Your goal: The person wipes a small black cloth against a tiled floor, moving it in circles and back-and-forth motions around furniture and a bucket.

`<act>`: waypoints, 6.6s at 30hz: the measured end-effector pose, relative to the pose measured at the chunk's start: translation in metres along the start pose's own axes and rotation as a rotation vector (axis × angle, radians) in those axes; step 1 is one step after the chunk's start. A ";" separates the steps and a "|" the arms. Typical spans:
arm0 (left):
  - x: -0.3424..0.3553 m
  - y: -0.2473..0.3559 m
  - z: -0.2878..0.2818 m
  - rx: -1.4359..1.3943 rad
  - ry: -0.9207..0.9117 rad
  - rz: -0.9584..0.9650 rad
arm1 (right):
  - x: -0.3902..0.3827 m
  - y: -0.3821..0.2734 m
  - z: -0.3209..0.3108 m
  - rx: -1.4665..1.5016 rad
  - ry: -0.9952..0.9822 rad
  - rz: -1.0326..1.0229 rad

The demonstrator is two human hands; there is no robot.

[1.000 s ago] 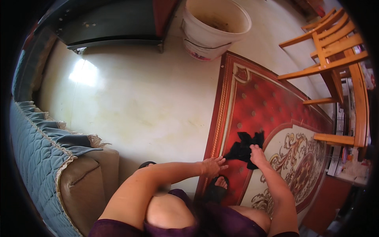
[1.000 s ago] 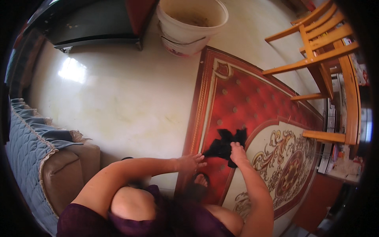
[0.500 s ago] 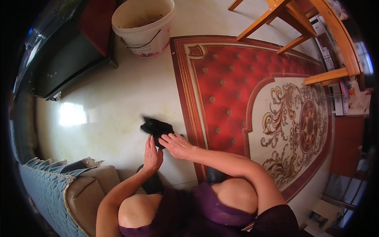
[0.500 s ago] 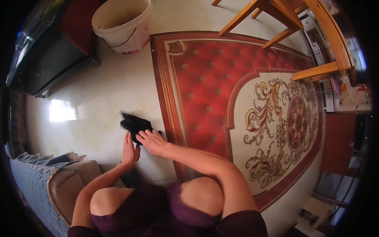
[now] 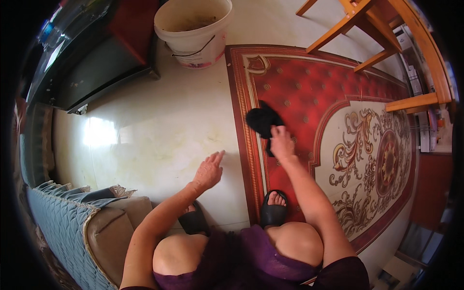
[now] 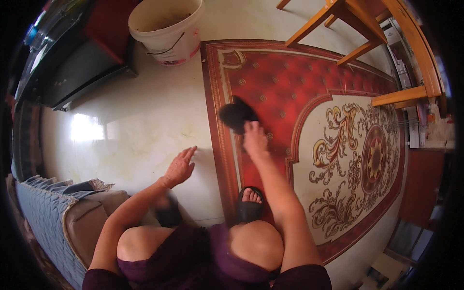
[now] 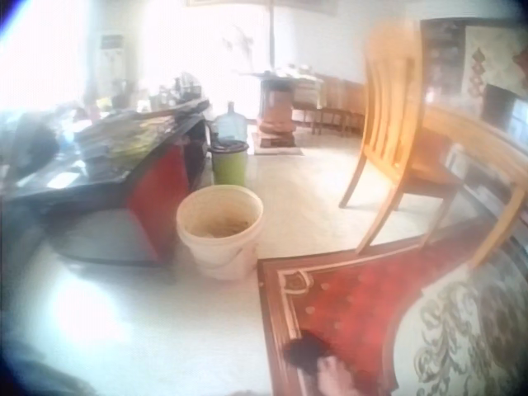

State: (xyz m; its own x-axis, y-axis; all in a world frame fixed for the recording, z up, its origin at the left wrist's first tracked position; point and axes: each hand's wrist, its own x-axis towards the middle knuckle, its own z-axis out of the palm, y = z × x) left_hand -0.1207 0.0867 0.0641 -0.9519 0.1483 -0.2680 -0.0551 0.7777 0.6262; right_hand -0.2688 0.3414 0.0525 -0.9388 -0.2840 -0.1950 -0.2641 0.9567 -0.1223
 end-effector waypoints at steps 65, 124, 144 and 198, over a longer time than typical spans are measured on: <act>-0.036 -0.096 -0.014 0.253 0.493 -0.433 | -0.050 -0.215 0.034 0.013 -0.209 -0.766; -0.097 -0.127 -0.012 0.053 0.565 -1.406 | -0.088 -0.325 0.055 0.935 -0.297 -0.784; 0.067 -0.242 -0.165 0.234 0.657 -0.956 | -0.037 -0.241 0.037 0.911 -0.260 -0.487; -0.063 -0.001 0.051 -0.404 -0.025 0.120 | -0.041 -0.080 0.012 0.136 -0.309 -0.977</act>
State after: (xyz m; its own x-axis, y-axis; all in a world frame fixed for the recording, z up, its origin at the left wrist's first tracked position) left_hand -0.0450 0.1073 0.0433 -0.9516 0.2413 -0.1903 -0.0631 0.4526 0.8895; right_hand -0.2060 0.2754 0.0586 -0.2253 -0.9554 -0.1908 -0.8353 0.2902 -0.4669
